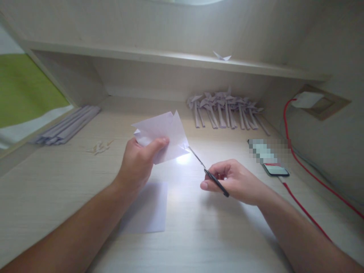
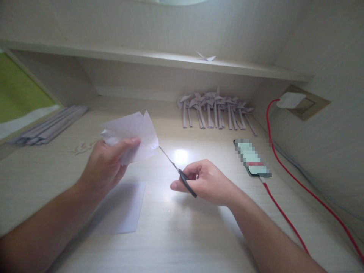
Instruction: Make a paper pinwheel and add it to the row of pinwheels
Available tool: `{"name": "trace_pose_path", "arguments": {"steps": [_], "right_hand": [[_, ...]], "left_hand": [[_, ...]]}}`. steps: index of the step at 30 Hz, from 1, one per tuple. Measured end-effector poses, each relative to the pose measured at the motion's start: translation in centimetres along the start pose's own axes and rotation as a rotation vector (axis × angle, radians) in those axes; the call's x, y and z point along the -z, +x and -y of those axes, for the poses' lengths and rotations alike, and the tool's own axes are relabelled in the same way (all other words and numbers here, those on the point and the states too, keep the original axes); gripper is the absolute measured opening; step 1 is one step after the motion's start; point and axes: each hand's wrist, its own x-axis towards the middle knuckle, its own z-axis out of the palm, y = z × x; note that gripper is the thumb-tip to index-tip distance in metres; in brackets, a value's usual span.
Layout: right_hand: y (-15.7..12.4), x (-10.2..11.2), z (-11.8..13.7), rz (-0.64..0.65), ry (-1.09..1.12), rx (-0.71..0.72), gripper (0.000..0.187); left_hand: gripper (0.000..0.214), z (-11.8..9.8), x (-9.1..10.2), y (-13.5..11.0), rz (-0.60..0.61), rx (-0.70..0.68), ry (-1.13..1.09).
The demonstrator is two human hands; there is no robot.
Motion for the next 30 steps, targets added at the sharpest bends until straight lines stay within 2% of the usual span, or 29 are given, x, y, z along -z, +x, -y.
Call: {"name": "trace_pose_path", "arguments": {"steps": [6, 10, 15, 18, 24, 30], "right_hand": [[0.0, 0.1, -0.3, 0.003, 0.0, -0.006, 0.041], [0.2, 0.3, -0.9, -0.082, -0.068, -0.073, 0.048], [0.7, 1.0, -1.4, -0.315, -0.602, -0.222, 0.041], [0.7, 1.6, -1.5, -0.375, -0.798, -0.288, 0.037], [0.5, 2.4, -1.8, -0.409, -0.788, -0.223, 0.03], [0.6, 3.0, -1.8, -0.461, -0.756, -0.249, 0.032]], "left_hand": [[0.013, 1.0, 0.5, 0.4, 0.002, -0.08, 0.029], [0.02, 1.1, 0.6, 0.4, 0.038, -0.026, 0.054], [0.023, 0.8, 0.1, 0.1, 0.204, 0.122, 0.08], [0.021, 0.6, -0.2, -0.2, 0.235, 0.147, 0.119], [0.018, 0.6, -0.4, -0.4, 0.262, 0.161, 0.217], [0.019, 0.8, -0.4, -0.4, 0.312, 0.16, 0.299]]}}
